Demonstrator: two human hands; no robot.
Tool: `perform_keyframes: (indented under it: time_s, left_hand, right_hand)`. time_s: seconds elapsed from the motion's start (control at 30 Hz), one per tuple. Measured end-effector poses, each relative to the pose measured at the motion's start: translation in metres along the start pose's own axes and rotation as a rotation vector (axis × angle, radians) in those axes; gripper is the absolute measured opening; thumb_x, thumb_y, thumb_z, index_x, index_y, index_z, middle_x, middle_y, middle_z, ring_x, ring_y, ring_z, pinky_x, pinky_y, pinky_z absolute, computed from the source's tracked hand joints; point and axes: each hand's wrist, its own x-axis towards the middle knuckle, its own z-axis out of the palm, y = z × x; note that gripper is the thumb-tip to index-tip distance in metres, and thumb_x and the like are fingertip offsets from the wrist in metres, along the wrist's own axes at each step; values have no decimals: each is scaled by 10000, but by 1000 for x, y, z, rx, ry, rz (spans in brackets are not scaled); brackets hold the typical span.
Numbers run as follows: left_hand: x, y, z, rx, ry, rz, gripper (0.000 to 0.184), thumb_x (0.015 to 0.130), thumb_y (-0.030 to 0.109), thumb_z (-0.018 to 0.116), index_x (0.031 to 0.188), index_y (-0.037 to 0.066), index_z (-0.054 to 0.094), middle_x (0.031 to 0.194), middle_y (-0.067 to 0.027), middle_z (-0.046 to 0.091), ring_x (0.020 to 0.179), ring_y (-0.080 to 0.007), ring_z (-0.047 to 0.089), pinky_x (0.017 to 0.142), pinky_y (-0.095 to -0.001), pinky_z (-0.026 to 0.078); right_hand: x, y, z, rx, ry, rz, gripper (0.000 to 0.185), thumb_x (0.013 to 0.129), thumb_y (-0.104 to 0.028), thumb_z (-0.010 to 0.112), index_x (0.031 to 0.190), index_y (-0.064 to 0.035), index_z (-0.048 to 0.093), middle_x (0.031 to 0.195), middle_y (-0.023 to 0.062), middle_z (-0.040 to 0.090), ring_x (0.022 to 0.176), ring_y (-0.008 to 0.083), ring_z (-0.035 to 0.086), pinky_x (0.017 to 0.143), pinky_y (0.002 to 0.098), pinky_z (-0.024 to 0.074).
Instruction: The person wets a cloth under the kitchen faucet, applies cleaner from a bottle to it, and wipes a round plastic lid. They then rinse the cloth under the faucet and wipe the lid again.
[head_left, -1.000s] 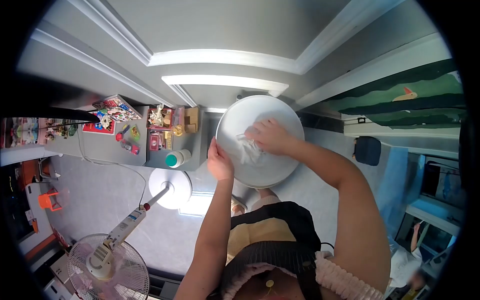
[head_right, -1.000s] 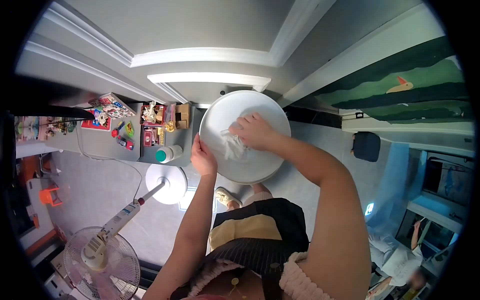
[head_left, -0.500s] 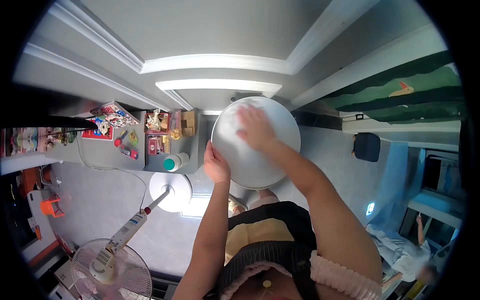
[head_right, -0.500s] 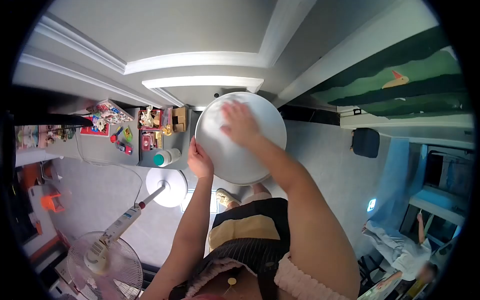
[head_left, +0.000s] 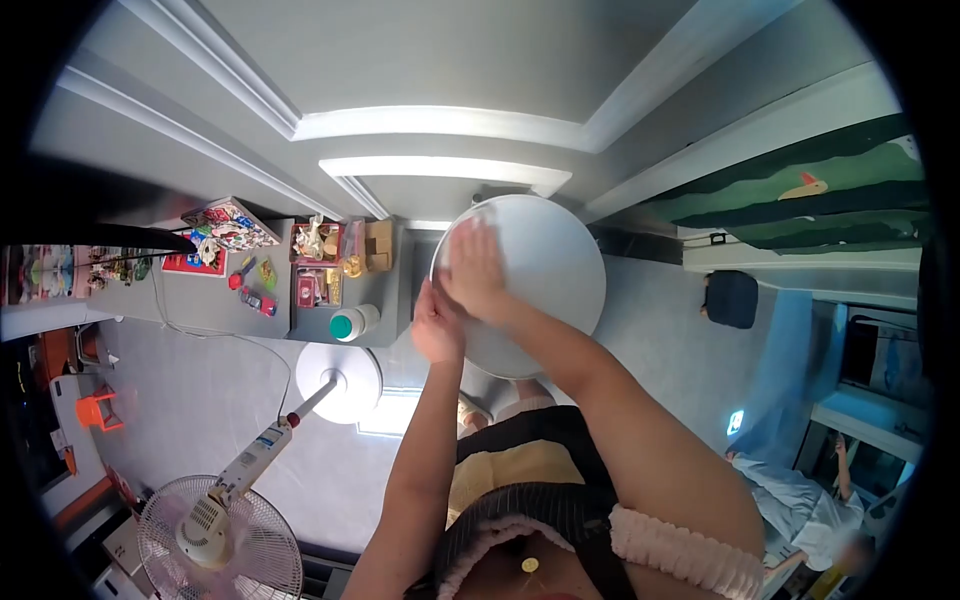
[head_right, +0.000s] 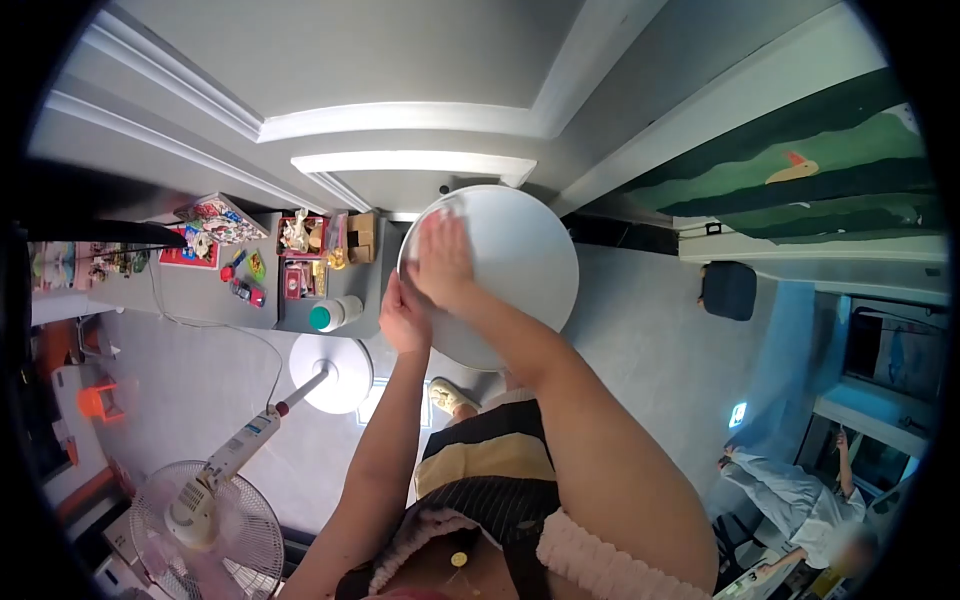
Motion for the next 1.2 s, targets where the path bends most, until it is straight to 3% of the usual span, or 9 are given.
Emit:
perform_keyframes:
  time_s: [0.13,0.2,0.3,0.53,0.6,0.67,0.87,1.13,1.2]
  left_hand:
    - [-2,-1,3,22,35,30,293,946,159,498,1189,52,620,1066,-172,664,928,-345,649,780,-397,527]
    - [-1,-4,4,19,51,56,296,946,152,495,1198,53,616,1086,-173,658,956,-341,643,804,-397,520]
    - [-3,-4,5,-20,43,28,297,944,140,497,1203,44,607,1088,-175,656,964,-340,640,813,-403,515]
    - [-6,-4,-3,-20,-37,11,318,918,96,503,1218,33,587,1102,-176,648,963,-354,634,813,-414,515]
    - [-7,-10,-3,3,-44,24,333,904,76,504,1225,24,579,1102,-187,645,961,-361,632,824,-421,510]
    - [-15,-19,-6,-15,-2,23,339,909,86,496,1232,29,582,1092,-201,648,957,-367,636,828,-415,507]
    - [-50,-43,-41,34,31,5,329,926,95,486,1227,1,579,1112,-225,640,981,-382,632,864,-411,498]
    - [-67,-48,-45,3,44,-90,377,890,28,468,1249,82,572,1119,-185,640,947,-364,638,809,-419,517]
    - [-66,-48,-44,1,50,-91,383,884,19,471,1249,82,572,1122,-182,640,952,-359,639,813,-415,518]
  right_hand:
    - [-59,18,5,32,54,-473,603,881,-338,491,1364,17,425,1444,223,358,1396,354,249,1154,496,120]
    - [-83,38,-26,146,-352,-888,520,849,-274,526,1316,-49,493,1364,143,457,1337,296,345,1122,480,193]
    - [-70,66,-28,291,-195,-1138,499,824,-254,557,1296,-96,515,1311,73,502,1288,271,397,1084,461,253]
    - [-57,70,-23,230,207,-302,460,795,-107,583,1254,-102,547,1296,83,535,1240,293,459,1062,448,325]
    - [-43,66,-30,466,245,-243,402,834,-67,567,1236,-78,563,1256,129,558,1193,325,495,1024,423,375]
    - [-31,44,-36,961,262,313,368,859,-53,566,1226,-38,567,1291,176,537,1183,328,519,1012,396,399]
    - [11,10,-40,-54,307,-1084,219,847,-214,554,1049,-161,616,1035,24,598,1036,226,560,1004,379,389]
    - [0,56,-71,130,266,-904,333,851,-77,534,1177,-114,594,1098,66,635,1034,253,584,919,359,468]
    - [-17,63,-64,521,309,-309,368,863,-16,519,1224,-63,571,1153,95,635,1025,270,610,897,374,488]
